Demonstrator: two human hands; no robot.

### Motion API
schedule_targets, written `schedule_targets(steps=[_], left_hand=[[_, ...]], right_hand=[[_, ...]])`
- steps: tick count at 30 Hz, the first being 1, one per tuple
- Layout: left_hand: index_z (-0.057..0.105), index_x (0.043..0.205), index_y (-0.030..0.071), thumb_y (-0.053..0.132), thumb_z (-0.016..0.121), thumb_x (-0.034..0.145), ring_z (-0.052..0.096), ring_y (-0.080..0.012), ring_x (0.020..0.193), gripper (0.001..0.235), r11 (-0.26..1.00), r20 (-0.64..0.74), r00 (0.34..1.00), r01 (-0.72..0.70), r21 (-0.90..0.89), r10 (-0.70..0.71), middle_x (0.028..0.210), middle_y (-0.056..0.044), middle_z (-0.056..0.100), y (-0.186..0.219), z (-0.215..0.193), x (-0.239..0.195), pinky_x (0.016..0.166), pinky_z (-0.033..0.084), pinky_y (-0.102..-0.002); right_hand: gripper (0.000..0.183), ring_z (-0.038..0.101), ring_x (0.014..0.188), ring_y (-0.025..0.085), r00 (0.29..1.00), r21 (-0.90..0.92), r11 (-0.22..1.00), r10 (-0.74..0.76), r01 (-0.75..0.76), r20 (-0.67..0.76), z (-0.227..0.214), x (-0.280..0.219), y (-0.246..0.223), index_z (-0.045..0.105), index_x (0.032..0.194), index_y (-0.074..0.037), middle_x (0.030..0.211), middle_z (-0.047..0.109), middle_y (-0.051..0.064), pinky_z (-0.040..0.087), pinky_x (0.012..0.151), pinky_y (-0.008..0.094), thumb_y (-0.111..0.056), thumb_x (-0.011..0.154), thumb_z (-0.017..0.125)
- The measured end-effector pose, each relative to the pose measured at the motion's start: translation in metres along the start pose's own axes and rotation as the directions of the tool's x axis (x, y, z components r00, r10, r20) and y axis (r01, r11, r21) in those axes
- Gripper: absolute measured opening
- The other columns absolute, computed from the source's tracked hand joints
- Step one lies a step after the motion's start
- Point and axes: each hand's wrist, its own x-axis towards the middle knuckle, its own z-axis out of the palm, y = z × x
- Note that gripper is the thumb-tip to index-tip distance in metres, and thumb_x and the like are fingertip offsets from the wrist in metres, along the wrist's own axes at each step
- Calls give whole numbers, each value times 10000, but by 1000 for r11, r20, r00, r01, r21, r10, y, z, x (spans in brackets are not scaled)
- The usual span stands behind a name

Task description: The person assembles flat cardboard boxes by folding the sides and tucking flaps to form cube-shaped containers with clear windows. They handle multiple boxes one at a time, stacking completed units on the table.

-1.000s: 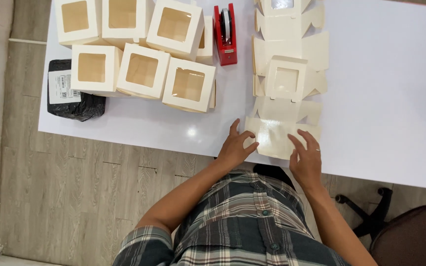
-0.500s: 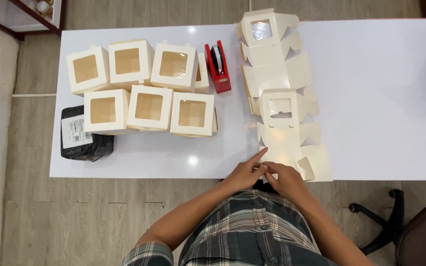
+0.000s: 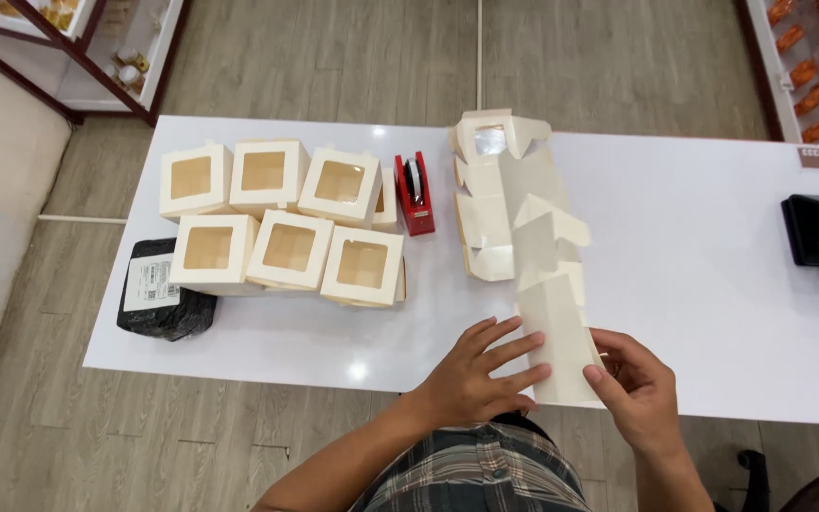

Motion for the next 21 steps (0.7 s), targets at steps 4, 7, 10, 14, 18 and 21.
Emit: schedule_targets(steps=[4,7,10,14,18,21], left_hand=[[475,1156,283,363,592,876,367,-244,1196,314,960,-75,990,-96,263,120,1251,-1,435,3,-2,20,1017,262,-475],[479,1166,307,414,602,883,408,-157,1155,326,850,-62,968,-182,494,243,1220,75,474,12,-6,43,1004,239,-432],[536,1086,268,230,604,887,533,-117,1056,214,859,-88,960,-194,474,266,1147,66,536,20,6,56,1012,207,-419],[561,1017,232,174,669,841,565,-102,992,214,885,-158,956,-157,438,248,1073,68,584,28,32,59,996,227,-399],[597,945,199,128,636,831,586,-104,911,140,918,-233,950,-108,381,209,991,63,621,33,53,61,964,257,-398],[614,908,181,137,605,841,607,-93,853,81,918,-267,939,-101,385,216,945,72,639,36,53,67,963,255,-413]], right_hand=[[285,569,674,199,990,265,954,123,-139,73,-31,10,22,597,957,47,830,642,136,434,492,291,-119,729,557],[309,543,742,222,940,334,883,271,-329,209,-48,16,19,588,996,60,890,622,148,413,568,315,-91,731,535],[295,533,695,216,904,239,876,375,-418,205,-61,20,10,620,991,51,887,631,134,407,528,317,-94,748,536],[291,519,695,216,853,154,848,470,-508,227,-80,23,7,623,1002,15,894,627,119,410,536,329,-109,759,520],[237,574,631,227,788,14,833,517,-552,334,-85,25,-16,567,999,-71,699,626,140,433,513,313,-156,792,488],[213,538,685,183,755,-107,800,594,-590,278,-80,27,-27,558,995,-113,878,595,61,412,544,280,-171,798,500]])
